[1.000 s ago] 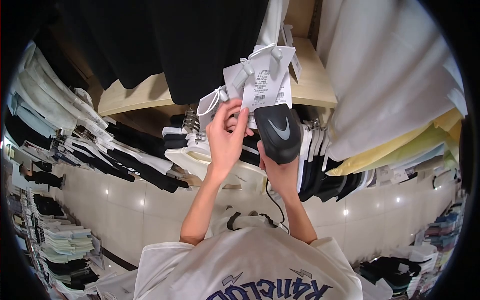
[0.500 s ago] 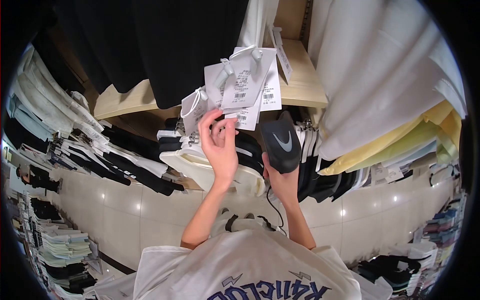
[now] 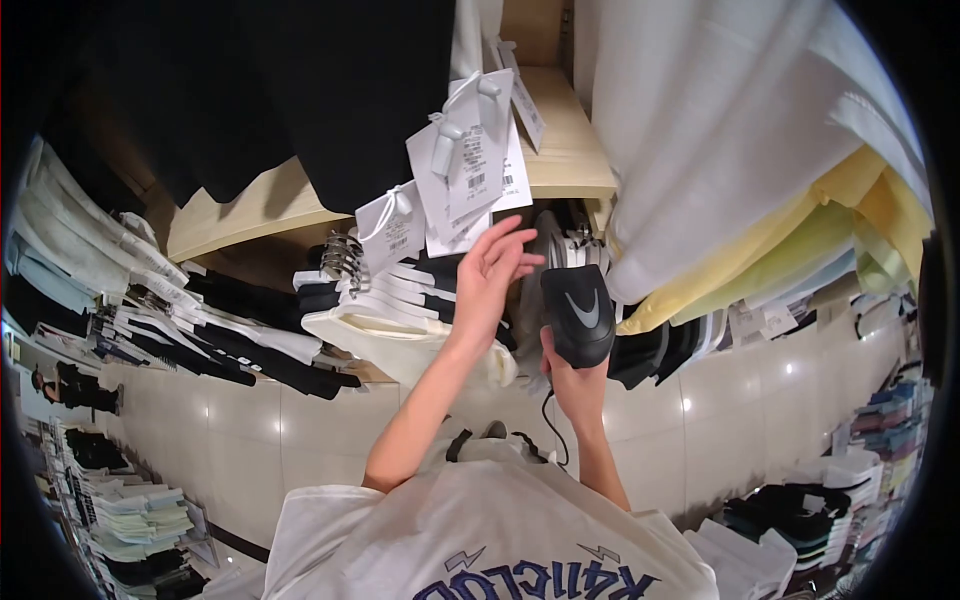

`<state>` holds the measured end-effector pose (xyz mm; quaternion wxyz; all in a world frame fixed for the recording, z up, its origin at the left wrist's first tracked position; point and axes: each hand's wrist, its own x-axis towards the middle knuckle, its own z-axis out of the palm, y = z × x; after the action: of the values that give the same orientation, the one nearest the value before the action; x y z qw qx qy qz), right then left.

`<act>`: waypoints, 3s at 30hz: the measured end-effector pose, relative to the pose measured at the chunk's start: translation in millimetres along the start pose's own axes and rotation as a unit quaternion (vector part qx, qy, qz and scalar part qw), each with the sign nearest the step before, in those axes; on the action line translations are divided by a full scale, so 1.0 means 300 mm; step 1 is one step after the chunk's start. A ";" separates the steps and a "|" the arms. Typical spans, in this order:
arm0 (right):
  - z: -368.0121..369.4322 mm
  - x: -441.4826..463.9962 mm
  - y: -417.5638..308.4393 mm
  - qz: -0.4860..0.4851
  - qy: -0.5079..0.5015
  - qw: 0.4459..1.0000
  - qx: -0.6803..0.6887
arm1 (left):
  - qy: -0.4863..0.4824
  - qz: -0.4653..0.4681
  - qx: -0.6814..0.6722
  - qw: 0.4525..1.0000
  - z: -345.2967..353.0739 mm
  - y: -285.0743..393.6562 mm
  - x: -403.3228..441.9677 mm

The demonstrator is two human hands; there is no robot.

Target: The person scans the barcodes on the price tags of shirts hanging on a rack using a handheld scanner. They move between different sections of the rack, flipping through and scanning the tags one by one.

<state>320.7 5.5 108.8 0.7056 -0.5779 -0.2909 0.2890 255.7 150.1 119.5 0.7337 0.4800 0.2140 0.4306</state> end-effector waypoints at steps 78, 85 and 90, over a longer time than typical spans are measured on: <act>0.093 0.200 -0.018 -0.022 -0.031 0.999 -0.020 | 0.079 0.118 0.108 0.984 -0.070 0.057 0.024; 0.095 0.210 -0.064 -0.023 -0.095 0.995 0.036 | 0.042 0.085 0.069 0.993 -0.084 0.054 -0.008; 0.071 0.208 -0.040 -0.045 -0.090 0.995 0.016 | 0.001 0.007 0.128 0.992 -0.062 0.033 -0.107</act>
<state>347.1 63.9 128.7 0.6982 -0.5242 -0.3744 0.3122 220.8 134.5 116.7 0.6633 0.5707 0.2647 0.4054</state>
